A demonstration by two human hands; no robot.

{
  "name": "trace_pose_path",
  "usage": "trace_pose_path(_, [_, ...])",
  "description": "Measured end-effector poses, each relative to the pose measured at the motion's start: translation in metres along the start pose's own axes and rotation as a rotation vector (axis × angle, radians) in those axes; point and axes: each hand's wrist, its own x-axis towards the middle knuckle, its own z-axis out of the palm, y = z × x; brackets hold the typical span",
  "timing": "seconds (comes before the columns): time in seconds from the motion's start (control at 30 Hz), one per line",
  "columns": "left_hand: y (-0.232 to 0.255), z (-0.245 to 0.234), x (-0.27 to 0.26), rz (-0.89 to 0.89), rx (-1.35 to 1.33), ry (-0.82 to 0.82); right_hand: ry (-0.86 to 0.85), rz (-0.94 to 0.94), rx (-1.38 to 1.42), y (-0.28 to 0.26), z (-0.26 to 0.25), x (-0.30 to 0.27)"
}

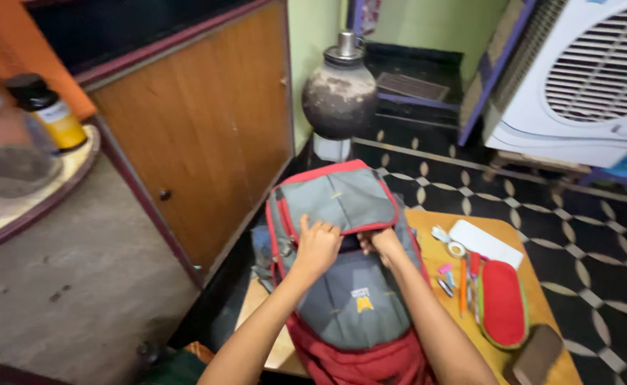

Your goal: The person sits at a small table and untangles a pair of earphones, then packs items one at a time into a backpack, including a notebook, a striped cloth, a pencil case, and a pair of glasses, opening and closing the backpack compartments.

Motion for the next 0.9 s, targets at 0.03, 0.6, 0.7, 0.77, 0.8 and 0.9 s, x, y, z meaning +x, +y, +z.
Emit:
trace_pose_path(0.03, [0.002,0.011,-0.008,-0.001,0.017,-0.037,-0.066,0.015,0.005,0.008,-0.020,-0.025])
trace_pose_path(0.6, [0.033,0.086,-0.081,-0.182,0.107,0.031,0.568,-0.006,-0.297,0.059,-0.227,-0.190])
trace_pose_path(0.7, [0.033,0.086,-0.084,-0.167,0.079,0.077,0.667,0.077,-0.613,0.061,-0.197,-0.194])
trace_pose_path(0.77, [0.032,0.085,-0.083,-0.177,0.112,0.082,0.730,0.006,-0.809,0.062,-0.180,-0.192])
trace_pose_path(0.8, [0.032,0.085,-0.083,-0.177,0.110,0.090,0.744,-0.028,-0.831,0.063,-0.175,-0.193])
trace_pose_path(0.9, [0.031,0.087,-0.083,-0.173,0.105,0.104,0.779,-0.059,-0.929,0.070,-0.164,-0.192])
